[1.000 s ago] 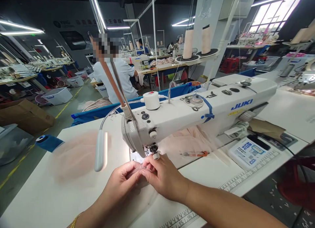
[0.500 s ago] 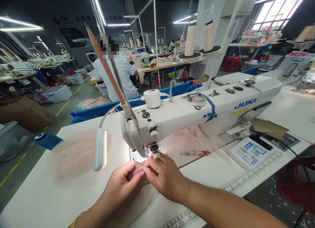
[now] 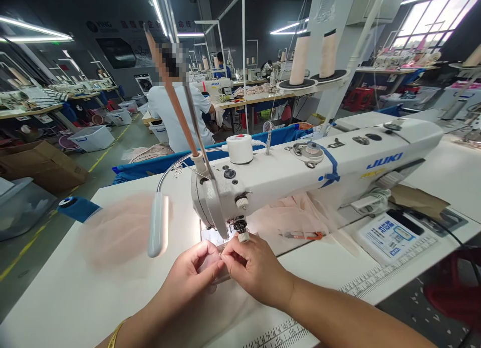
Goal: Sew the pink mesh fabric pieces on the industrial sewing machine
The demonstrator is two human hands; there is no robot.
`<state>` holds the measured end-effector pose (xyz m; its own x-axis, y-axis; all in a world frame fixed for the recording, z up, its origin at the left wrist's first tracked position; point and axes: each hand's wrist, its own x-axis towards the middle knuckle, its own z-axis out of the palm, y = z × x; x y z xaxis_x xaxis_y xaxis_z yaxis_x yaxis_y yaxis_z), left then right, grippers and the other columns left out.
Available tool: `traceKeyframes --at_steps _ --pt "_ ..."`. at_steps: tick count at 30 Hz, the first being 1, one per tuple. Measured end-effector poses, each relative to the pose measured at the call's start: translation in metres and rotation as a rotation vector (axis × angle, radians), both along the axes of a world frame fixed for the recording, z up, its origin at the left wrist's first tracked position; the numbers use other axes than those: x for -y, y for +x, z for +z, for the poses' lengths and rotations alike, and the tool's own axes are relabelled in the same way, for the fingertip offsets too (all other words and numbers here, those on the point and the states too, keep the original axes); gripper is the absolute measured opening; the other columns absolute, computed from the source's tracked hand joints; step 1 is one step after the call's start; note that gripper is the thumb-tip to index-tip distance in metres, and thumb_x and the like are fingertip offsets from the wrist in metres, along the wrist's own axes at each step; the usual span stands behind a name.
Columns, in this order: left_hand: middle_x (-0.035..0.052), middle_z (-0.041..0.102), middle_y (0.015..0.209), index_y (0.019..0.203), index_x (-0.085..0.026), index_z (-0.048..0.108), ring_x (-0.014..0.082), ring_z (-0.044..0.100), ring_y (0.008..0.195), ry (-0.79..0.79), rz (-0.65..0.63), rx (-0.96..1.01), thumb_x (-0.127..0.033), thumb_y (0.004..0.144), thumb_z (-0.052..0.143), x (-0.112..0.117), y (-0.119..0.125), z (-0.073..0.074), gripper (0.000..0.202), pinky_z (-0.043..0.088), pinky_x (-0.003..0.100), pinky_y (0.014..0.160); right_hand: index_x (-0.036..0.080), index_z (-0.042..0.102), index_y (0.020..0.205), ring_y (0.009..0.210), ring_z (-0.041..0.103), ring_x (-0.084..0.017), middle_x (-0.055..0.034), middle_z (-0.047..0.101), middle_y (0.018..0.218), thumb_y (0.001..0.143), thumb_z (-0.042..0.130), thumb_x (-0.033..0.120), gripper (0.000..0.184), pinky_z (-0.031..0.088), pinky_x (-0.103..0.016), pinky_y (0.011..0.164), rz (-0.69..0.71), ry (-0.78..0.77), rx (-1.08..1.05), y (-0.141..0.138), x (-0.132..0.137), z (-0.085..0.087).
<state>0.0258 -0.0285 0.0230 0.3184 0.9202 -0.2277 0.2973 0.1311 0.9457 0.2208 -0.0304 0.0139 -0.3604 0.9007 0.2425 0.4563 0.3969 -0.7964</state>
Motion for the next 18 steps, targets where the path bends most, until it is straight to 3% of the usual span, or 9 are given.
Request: traceKeyframes --at_steps 3,5,9,15,18 --pt "0.0009 0.063 0.081 0.073 -0.021 0.054 0.0134 0.054 0.059 0.065 0.014 -0.005 -0.04 0.08 0.07 0.0003 0.001 0.0025 0.026 0.046 0.025 0.054 0.024 0.056 0.079 0.065 0.057 -0.015 0.0036 0.064 0.07 0.095 0.055 0.02 0.016 0.043 -0.027 0.066 0.011 -0.038 -0.011 -0.0025 -0.0005 -0.002" --pt "0.0014 0.066 0.08 0.073 -0.022 0.053 0.0135 0.055 0.058 0.039 0.014 0.014 -0.038 0.079 0.07 0.0008 0.0014 0.0033 0.025 0.046 0.025 0.054 0.024 0.057 0.082 0.066 0.059 -0.015 0.0037 0.066 0.072 0.094 0.055 0.02 0.014 0.044 -0.027 0.066 0.013 -0.065 -0.028 -0.0037 -0.0009 -0.0029" --pt "-0.005 0.057 0.062 0.077 -0.023 0.052 0.0134 0.053 0.053 -0.019 0.046 -0.007 -0.039 0.078 0.072 0.0015 0.0013 0.0014 0.026 0.041 0.024 0.053 0.024 0.057 0.082 0.066 0.06 -0.016 0.0042 0.065 0.069 0.095 0.055 0.021 0.014 0.045 -0.028 0.067 0.011 -0.09 -0.032 -0.004 -0.0008 -0.002" --pt "-0.0071 0.054 0.064 0.099 -0.022 0.063 0.0134 0.051 0.054 -0.081 0.053 0.043 -0.043 0.077 0.075 0.0003 0.002 0.0011 0.033 0.046 0.025 0.052 0.024 0.058 0.083 0.068 0.062 -0.016 0.0025 0.068 0.075 0.097 0.053 0.025 0.015 0.046 -0.028 0.067 0.022 -0.079 -0.033 -0.0033 -0.0005 -0.0044" --pt "-0.0043 0.056 0.066 0.091 -0.02 0.067 0.0143 0.052 0.057 -0.073 0.018 0.011 -0.045 0.078 0.073 -0.0004 0.0019 0.0014 0.029 0.047 0.025 0.053 0.024 0.055 0.084 0.067 0.063 -0.016 0.0025 0.067 0.076 0.098 0.052 0.025 0.015 0.047 -0.029 0.068 0.036 -0.045 -0.022 -0.0035 -0.0005 -0.0066"
